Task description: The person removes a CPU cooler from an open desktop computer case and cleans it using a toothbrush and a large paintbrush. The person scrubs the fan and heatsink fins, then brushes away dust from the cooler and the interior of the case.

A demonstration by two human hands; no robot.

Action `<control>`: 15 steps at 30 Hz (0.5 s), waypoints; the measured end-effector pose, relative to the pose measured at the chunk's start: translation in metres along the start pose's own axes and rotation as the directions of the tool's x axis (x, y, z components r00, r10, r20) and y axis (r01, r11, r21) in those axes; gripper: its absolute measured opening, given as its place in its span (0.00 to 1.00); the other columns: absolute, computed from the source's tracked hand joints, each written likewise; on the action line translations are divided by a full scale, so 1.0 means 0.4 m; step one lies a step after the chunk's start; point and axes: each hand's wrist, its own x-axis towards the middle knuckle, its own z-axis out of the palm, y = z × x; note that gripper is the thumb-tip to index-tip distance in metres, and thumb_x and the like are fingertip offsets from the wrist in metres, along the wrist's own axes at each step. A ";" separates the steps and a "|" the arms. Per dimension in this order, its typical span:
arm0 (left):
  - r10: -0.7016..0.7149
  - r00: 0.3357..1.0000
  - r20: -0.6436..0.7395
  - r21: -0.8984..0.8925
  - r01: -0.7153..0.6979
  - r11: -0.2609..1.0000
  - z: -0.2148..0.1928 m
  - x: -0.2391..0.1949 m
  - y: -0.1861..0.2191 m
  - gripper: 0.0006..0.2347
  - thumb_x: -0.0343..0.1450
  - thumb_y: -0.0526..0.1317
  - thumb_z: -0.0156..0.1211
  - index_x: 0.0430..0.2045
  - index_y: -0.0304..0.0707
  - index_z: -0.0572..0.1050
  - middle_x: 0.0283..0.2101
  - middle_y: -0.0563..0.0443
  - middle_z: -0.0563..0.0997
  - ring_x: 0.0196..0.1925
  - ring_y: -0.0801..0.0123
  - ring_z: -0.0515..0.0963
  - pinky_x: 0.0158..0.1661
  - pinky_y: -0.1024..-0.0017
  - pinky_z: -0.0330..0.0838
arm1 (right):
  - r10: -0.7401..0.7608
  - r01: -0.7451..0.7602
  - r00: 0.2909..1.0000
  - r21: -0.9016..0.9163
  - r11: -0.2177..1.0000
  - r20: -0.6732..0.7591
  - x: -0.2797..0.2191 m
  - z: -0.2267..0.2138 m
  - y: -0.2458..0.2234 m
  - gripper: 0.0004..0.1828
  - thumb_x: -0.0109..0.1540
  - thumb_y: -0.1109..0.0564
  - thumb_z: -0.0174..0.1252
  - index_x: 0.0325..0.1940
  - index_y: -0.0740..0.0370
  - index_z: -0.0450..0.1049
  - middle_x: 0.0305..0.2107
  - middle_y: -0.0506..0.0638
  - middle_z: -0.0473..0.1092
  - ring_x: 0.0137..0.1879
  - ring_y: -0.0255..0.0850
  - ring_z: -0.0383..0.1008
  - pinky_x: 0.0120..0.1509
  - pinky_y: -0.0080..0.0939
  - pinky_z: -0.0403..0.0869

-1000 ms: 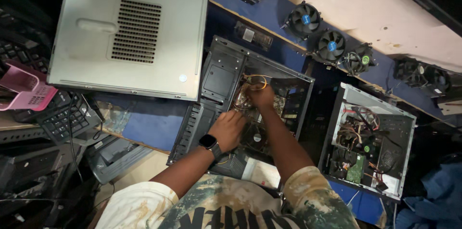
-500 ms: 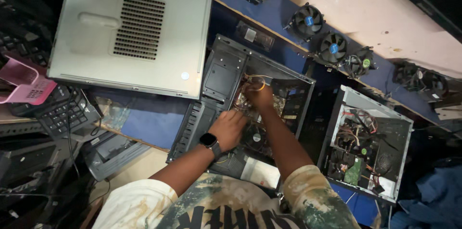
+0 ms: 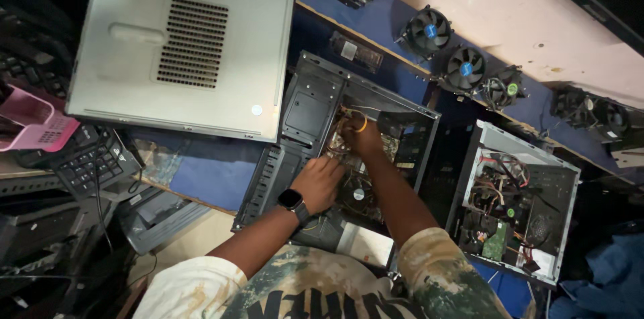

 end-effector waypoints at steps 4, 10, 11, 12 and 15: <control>-0.049 0.995 0.082 0.015 0.048 0.999 0.006 -0.004 0.003 0.16 0.60 0.37 0.62 0.42 0.37 0.75 0.43 0.45 0.75 0.52 0.55 0.71 0.50 0.59 0.66 | 0.237 -0.229 0.968 -0.095 0.969 0.086 0.000 0.008 -0.024 0.10 0.56 0.49 0.66 0.39 0.52 0.81 0.39 0.56 0.78 0.44 0.55 0.80 0.46 0.52 0.77; -0.023 0.999 0.029 -0.006 0.023 1.000 0.005 -0.001 0.011 0.14 0.61 0.38 0.63 0.40 0.40 0.76 0.44 0.46 0.76 0.53 0.55 0.72 0.51 0.60 0.66 | 0.261 -0.253 0.964 -0.120 0.960 0.053 -0.027 -0.019 -0.030 0.13 0.57 0.48 0.67 0.45 0.48 0.82 0.41 0.53 0.79 0.47 0.53 0.80 0.50 0.53 0.76; -0.016 0.999 0.041 0.009 0.015 1.000 0.003 0.000 0.010 0.15 0.61 0.38 0.63 0.41 0.40 0.76 0.43 0.45 0.75 0.53 0.54 0.72 0.50 0.59 0.66 | 0.215 -0.216 0.975 0.002 0.977 0.050 -0.037 -0.025 -0.021 0.19 0.54 0.49 0.69 0.48 0.50 0.81 0.41 0.53 0.79 0.47 0.51 0.80 0.51 0.50 0.76; -0.009 0.999 0.054 0.024 0.008 1.000 0.000 0.001 0.007 0.16 0.61 0.38 0.63 0.42 0.39 0.77 0.43 0.45 0.75 0.52 0.53 0.72 0.50 0.59 0.66 | 0.168 -0.172 0.985 0.124 0.977 0.040 -0.048 -0.031 -0.012 0.25 0.50 0.50 0.71 0.51 0.52 0.80 0.41 0.53 0.79 0.47 0.48 0.81 0.51 0.48 0.77; -0.031 0.997 0.068 -0.039 0.034 0.999 0.003 0.003 0.008 0.17 0.60 0.37 0.63 0.44 0.44 0.79 0.42 0.44 0.75 0.50 0.53 0.72 0.48 0.57 0.66 | 0.203 -0.129 0.931 0.248 0.960 -0.302 -0.122 -0.047 0.004 0.26 0.52 0.54 0.72 0.53 0.60 0.75 0.43 0.55 0.78 0.48 0.45 0.79 0.53 0.44 0.76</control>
